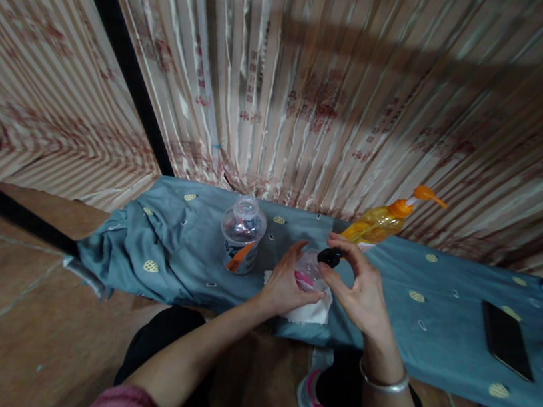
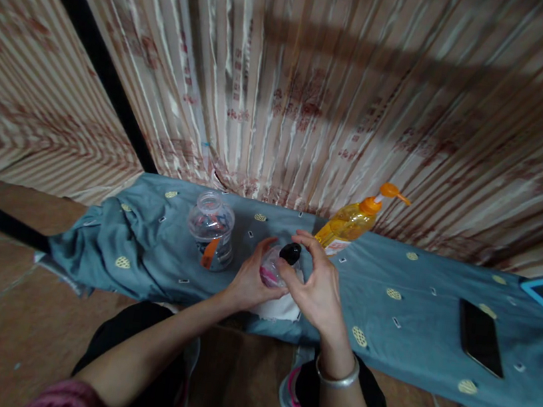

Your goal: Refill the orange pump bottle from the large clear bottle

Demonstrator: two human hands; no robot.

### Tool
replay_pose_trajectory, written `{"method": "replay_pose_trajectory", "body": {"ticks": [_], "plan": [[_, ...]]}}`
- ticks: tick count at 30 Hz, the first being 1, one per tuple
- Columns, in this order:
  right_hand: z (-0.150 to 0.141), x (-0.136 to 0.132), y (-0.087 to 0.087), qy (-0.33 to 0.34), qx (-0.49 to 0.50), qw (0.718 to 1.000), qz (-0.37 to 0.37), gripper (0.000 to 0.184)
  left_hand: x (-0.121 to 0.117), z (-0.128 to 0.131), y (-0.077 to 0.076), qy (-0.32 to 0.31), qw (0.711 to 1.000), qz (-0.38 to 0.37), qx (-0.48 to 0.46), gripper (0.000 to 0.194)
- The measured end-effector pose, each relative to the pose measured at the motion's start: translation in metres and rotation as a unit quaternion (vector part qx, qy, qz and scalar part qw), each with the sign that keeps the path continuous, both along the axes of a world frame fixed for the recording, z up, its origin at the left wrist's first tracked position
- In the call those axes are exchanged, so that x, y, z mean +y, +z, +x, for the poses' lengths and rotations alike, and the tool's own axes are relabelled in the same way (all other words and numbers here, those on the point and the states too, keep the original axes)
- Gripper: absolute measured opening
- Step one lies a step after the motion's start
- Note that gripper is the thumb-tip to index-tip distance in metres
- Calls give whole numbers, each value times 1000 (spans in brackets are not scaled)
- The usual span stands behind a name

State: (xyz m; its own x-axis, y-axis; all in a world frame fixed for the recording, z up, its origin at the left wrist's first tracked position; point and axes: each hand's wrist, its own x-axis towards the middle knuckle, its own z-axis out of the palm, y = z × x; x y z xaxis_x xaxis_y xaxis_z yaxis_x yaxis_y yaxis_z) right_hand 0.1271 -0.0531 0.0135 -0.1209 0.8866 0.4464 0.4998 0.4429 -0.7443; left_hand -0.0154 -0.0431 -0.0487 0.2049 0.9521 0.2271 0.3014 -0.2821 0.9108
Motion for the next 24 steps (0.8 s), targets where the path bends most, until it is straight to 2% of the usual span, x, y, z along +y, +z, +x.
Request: {"method": "replay_pose_trajectory", "body": {"ticks": [2,4,7,10,12,14,16,20,24], "plan": [[-1,1,-1,-57,-15,998,12,34,0,0,0,1,1000,-2,0,92],[-2,1,-2,-75,-16,997,19,32,0,1,0,2,1000,0,-3,92],[-1,0,-1,-20,17,1000,1,24,1,1,-1,0,1000,2,-1,92],[1,-1,1,34,18,999,-7,38,1,1,-1,-1,1000,3,4,93],[2,-1,1,9,-7,1000,2,42,1,1,-1,-2,1000,4,2,93],[1,-1,0,-42,-24,999,15,39,0,1,0,-1,1000,3,-3,92],[0,0,-2,-65,-20,997,21,35,0,1,1,-1,1000,2,-6,92],[1,-1,-2,-6,59,998,25,24,0,1,3,-4,1000,0,-9,94],[5,-2,4,37,154,987,36,24,-1,0,4,-10,1000,-3,-7,96]]}}
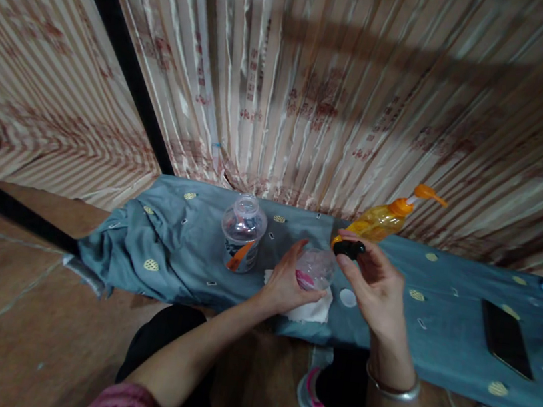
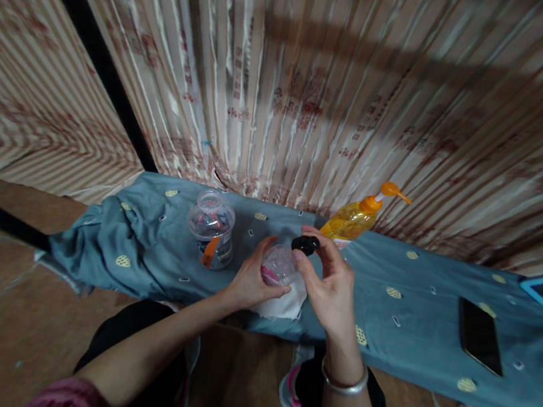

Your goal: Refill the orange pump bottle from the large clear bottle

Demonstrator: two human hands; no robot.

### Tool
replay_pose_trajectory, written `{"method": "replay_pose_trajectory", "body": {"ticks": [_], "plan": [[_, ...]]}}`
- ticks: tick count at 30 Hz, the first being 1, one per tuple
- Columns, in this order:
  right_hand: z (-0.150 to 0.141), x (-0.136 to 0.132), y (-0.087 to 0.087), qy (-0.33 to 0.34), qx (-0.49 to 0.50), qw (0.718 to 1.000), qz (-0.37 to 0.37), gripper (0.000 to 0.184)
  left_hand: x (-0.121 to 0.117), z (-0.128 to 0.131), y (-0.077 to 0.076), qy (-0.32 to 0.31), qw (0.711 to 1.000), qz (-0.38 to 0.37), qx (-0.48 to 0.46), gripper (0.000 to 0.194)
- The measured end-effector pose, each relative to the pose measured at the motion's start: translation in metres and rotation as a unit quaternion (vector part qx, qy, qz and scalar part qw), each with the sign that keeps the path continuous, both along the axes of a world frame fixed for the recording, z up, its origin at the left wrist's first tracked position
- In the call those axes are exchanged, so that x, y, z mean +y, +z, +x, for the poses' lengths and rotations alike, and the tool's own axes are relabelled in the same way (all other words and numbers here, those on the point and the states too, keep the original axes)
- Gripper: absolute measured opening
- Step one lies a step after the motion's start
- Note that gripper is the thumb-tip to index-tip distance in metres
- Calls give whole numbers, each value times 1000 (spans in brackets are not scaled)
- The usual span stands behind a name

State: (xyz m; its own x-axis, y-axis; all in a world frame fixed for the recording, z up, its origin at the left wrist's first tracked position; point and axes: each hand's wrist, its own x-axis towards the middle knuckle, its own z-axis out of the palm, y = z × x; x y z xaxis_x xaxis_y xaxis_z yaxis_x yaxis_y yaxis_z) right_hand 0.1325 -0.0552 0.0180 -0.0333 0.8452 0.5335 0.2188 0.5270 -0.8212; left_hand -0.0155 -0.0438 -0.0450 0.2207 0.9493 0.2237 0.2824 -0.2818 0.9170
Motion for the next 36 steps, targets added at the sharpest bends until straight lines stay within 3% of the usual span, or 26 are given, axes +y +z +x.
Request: {"method": "replay_pose_trajectory", "body": {"ticks": [4,8,13,16,19,21,23,26,29,34,36], "plan": [[17,10,-9,-60,36,997,-39,30,-1,-1,1,-2,1000,-6,6,96],[54,19,-48,-164,-38,981,-97,39,-1,-2,2,8,1000,-12,13,96],[99,16,-99,-267,-236,912,-205,48,-1,-2,4,3,1000,-27,13,95],[112,13,-113,-289,-336,859,-257,38,-2,-2,4,12,999,-30,18,88],[117,12,-120,-279,-398,823,-293,30,-2,-2,4,24,999,-38,28,80],[118,11,-121,-272,-417,812,-305,30,-2,-3,4,23,999,-37,29,76],[116,9,-120,-273,-418,812,-303,41,-2,-3,4,20,999,-27,27,75],[108,3,-112,-300,-387,830,-268,71,-2,-4,3,18,1000,-9,24,78],[94,-6,-98,-322,-340,858,-210,85,-1,-5,1,19,1000,-2,17,83],[59,-28,-64,-320,-272,896,-140,83,-1,-5,-1,27,999,-23,-2,95],[41,-41,-47,-313,-222,920,-83,74,0,-6,0,25,999,-34,-15,105]]}}
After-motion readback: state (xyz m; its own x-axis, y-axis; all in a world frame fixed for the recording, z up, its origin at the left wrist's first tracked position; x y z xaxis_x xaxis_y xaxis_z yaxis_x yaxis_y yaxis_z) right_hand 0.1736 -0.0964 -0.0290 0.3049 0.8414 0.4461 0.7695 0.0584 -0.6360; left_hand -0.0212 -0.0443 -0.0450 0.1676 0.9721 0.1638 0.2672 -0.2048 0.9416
